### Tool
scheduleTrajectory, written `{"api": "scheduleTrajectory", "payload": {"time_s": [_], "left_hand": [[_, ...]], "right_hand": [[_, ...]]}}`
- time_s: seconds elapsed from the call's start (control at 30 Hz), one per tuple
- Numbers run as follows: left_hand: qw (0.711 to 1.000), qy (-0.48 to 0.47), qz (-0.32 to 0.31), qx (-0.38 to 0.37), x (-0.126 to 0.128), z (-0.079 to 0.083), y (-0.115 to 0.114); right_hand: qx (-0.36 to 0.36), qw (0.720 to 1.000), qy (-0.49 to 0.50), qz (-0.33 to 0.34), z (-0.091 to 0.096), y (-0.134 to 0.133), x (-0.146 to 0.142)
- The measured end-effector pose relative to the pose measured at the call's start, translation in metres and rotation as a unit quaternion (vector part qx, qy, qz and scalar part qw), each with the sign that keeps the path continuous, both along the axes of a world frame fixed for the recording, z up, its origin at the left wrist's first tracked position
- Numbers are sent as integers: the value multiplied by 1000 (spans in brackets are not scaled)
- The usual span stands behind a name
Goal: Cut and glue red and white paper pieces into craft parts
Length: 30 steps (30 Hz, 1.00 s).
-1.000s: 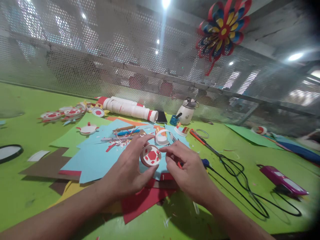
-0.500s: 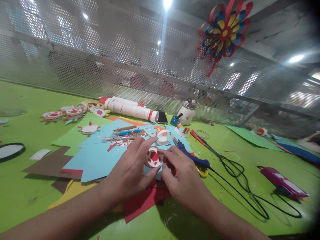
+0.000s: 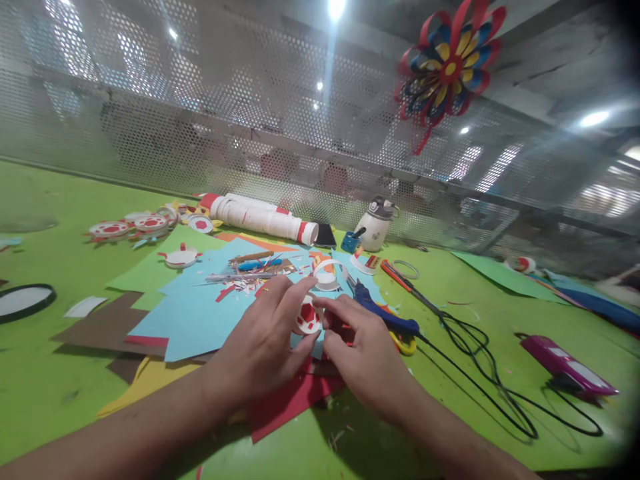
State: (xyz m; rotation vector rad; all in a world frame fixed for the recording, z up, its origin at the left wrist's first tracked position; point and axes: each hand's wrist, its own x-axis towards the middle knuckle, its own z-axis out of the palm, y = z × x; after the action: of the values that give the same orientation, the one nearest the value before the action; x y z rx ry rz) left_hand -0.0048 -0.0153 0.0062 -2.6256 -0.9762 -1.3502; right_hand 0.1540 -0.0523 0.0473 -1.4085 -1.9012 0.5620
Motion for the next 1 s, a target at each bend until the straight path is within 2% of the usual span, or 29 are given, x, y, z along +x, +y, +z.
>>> {"api": "scheduleTrajectory", "payload": {"time_s": [0.57, 0.83, 1.0], "left_hand": [[997, -25, -26, -68, -2, 0, 4], [997, -31, -36, -64, -3, 1, 6], [997, -38, -35, -65, -3, 3, 6]], "right_hand": [[14, 1000, -4, 5, -1, 1, 5], [35, 999, -15, 9, 3, 2, 6], [56, 998, 18, 9, 5, 1, 9]]}}
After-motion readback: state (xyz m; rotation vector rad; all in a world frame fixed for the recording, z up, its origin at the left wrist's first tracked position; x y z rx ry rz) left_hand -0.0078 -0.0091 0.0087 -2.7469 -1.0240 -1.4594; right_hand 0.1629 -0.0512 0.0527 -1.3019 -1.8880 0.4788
